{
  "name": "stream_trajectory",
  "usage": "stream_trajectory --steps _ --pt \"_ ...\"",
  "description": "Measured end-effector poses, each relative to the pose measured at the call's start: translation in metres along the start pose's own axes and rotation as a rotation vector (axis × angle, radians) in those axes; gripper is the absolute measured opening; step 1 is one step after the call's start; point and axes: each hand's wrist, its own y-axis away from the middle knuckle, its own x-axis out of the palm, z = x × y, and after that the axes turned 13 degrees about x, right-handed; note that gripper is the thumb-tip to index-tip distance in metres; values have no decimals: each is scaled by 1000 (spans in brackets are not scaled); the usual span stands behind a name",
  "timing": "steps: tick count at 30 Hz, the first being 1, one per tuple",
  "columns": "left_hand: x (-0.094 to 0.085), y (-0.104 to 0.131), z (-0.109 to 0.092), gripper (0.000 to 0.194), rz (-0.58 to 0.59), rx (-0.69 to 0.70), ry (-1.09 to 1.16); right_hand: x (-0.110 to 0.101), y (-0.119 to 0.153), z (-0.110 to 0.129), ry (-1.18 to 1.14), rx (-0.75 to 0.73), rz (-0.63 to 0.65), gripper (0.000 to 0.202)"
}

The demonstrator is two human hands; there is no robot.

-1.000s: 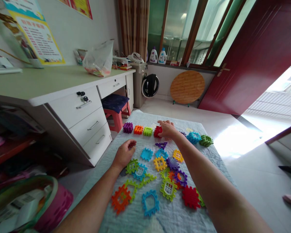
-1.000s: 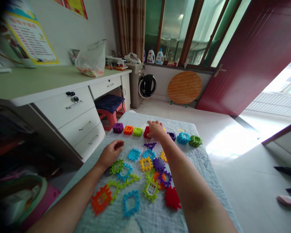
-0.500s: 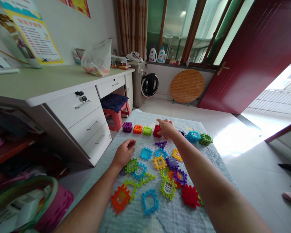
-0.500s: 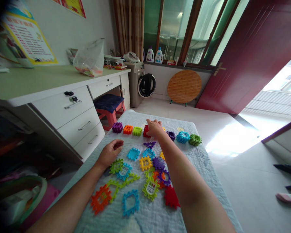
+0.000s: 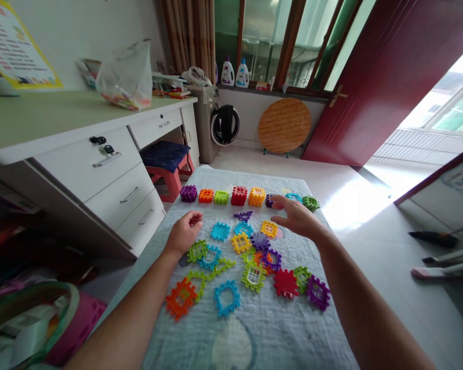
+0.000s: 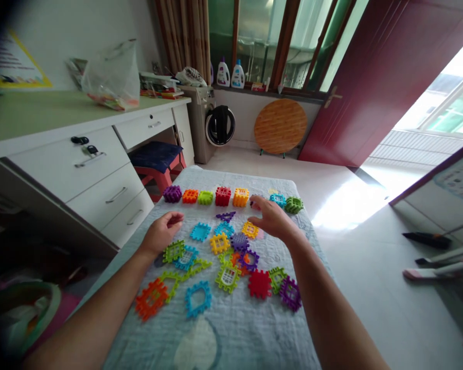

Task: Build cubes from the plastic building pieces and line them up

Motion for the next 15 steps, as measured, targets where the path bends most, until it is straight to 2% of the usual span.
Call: stream_trajectory --steps 3,5,7,10,15 --pt "1 0 0 28 3 11 -6 5 38 -18 -43 93 167 40" --pt "1 0 1 29 6 16 -7 14 52 -25 -67 128 218 32" --pt "1 1 1 29 10 20 -13 26 58 -27 -85 120 202 26" --pt "1 2 3 29 16 26 -25 40 58 -24 -86 35 110 21" --pt "1 2 4 29 23 30 -31 54 55 -8 -62 -132 20 39"
